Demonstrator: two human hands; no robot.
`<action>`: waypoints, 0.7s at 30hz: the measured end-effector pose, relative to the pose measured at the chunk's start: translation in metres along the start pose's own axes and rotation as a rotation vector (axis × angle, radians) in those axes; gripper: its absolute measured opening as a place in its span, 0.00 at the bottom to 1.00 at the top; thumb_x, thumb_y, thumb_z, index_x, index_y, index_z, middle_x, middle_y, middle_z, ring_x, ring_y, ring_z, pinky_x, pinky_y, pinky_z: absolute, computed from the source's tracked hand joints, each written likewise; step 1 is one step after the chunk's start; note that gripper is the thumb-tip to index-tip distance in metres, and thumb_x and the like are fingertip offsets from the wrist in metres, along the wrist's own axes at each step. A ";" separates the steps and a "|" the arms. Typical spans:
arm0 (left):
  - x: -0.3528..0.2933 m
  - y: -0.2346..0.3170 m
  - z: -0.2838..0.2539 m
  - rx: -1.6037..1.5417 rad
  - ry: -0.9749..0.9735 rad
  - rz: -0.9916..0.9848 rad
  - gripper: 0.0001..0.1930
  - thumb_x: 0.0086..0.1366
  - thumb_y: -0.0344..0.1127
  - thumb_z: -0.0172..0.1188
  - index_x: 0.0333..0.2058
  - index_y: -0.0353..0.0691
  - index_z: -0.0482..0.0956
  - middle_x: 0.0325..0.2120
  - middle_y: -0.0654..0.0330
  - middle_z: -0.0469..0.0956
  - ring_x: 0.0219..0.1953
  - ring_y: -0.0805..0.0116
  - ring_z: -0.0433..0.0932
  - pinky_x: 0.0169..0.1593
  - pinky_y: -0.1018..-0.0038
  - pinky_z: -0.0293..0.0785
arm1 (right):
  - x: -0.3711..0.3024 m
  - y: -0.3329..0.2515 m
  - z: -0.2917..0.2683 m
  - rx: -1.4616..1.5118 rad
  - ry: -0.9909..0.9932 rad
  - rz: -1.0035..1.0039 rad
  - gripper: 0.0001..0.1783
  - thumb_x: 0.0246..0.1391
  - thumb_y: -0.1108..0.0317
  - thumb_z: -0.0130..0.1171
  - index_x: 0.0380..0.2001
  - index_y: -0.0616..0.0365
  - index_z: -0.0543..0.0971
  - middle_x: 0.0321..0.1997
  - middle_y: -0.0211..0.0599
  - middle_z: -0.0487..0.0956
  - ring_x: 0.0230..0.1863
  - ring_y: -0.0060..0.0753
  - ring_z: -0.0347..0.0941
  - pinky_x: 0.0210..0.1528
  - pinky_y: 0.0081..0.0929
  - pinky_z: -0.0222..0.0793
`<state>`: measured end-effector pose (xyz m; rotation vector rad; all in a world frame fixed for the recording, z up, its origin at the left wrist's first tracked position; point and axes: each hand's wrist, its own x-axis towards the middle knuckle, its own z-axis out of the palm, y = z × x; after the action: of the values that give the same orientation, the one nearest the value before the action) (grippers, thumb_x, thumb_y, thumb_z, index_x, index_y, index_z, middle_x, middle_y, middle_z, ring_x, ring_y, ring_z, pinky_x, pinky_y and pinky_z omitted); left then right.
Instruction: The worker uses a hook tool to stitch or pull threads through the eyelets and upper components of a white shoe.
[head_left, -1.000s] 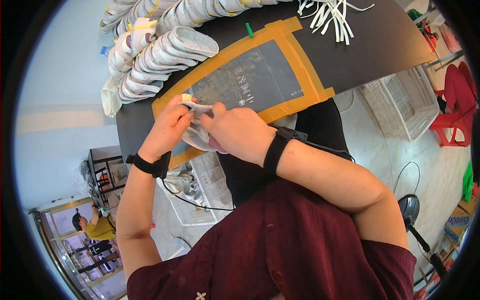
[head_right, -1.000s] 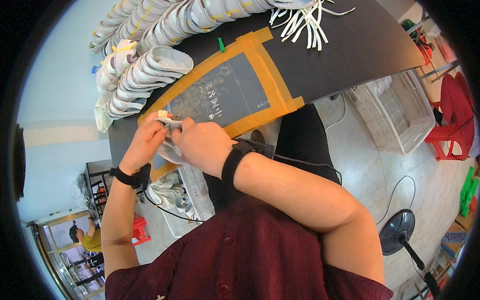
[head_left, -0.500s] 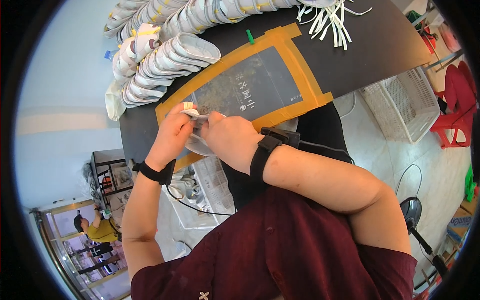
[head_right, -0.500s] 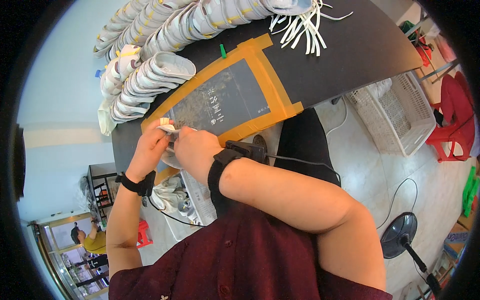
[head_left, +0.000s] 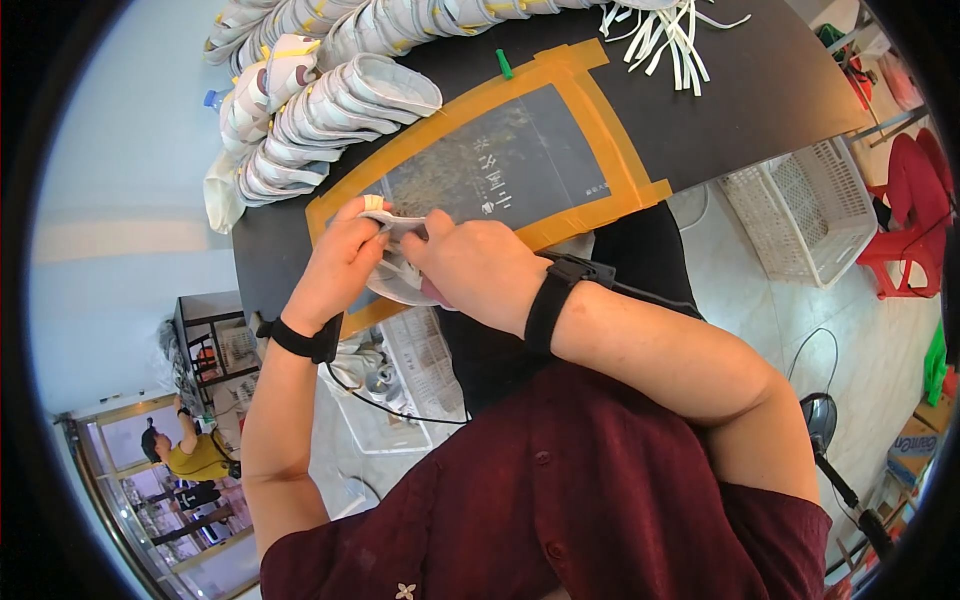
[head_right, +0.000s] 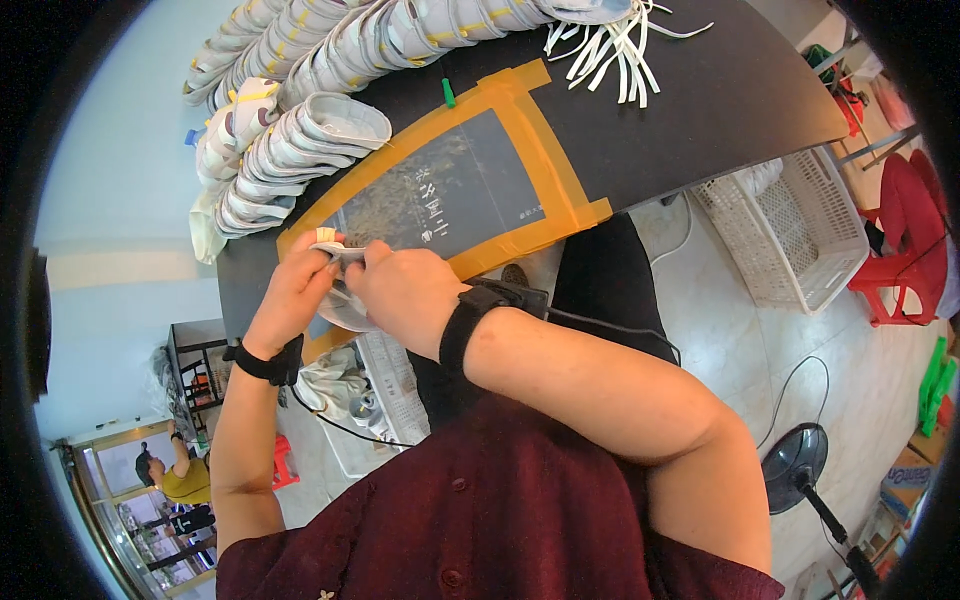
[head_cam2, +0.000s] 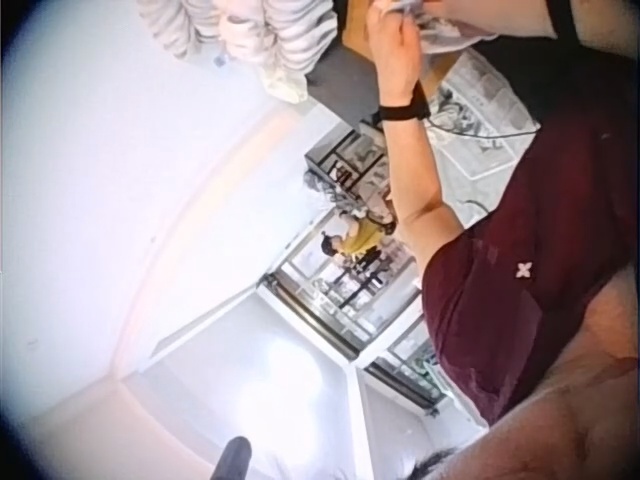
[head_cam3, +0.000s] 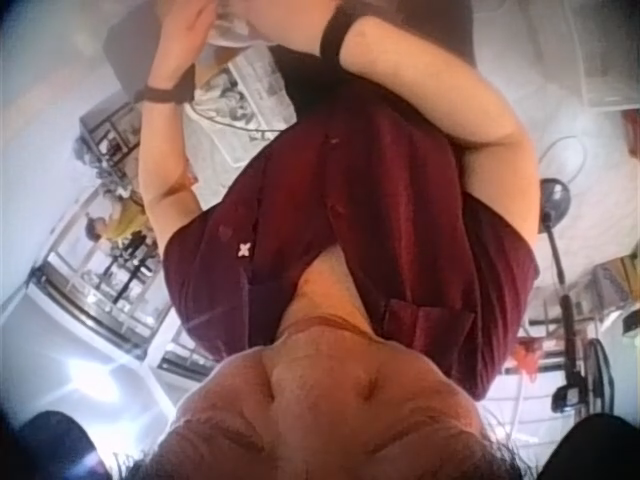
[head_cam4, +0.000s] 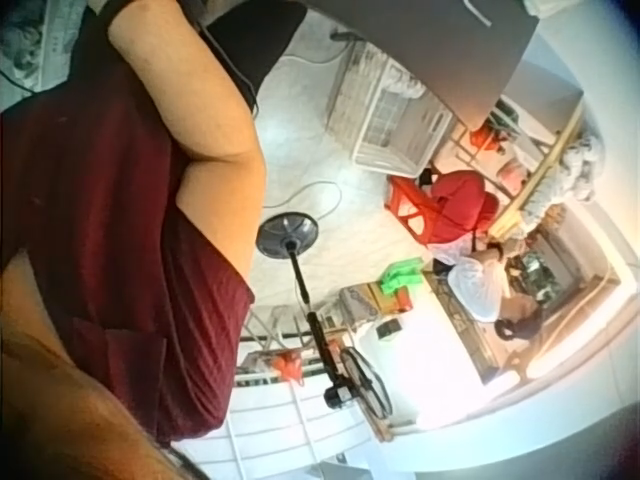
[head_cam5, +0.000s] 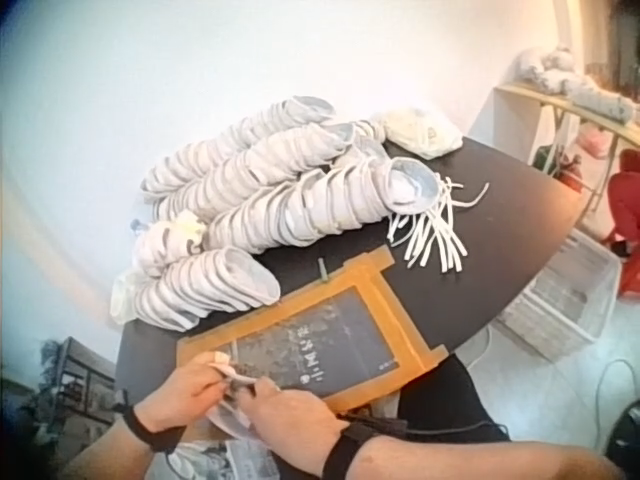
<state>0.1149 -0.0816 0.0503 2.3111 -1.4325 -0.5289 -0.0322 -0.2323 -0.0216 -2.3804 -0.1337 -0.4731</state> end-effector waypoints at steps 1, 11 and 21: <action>0.000 0.000 0.000 -0.010 0.002 -0.006 0.05 0.63 0.25 0.53 0.30 0.28 0.74 0.49 0.49 0.75 0.47 0.55 0.75 0.50 0.69 0.69 | 0.001 0.000 0.001 0.001 0.013 0.000 0.15 0.50 0.66 0.60 0.41 0.60 0.75 0.35 0.47 0.73 0.26 0.46 0.78 0.29 0.36 0.76; 0.000 -0.003 0.002 -0.032 0.002 0.019 0.04 0.63 0.24 0.53 0.32 0.29 0.75 0.49 0.49 0.73 0.45 0.54 0.74 0.48 0.69 0.71 | 0.002 -0.003 0.001 0.005 -0.002 0.029 0.15 0.50 0.66 0.62 0.40 0.60 0.75 0.35 0.49 0.74 0.27 0.46 0.79 0.29 0.36 0.77; -0.004 -0.007 0.005 -0.018 0.037 -0.002 0.05 0.63 0.24 0.53 0.33 0.29 0.77 0.50 0.49 0.75 0.49 0.58 0.74 0.51 0.71 0.68 | 0.015 -0.017 -0.012 0.031 -0.220 0.189 0.13 0.60 0.66 0.51 0.45 0.58 0.78 0.42 0.50 0.76 0.40 0.51 0.80 0.40 0.40 0.78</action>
<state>0.1164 -0.0760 0.0430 2.2970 -1.4025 -0.4950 -0.0251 -0.2275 0.0028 -2.3804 -0.0141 -0.1185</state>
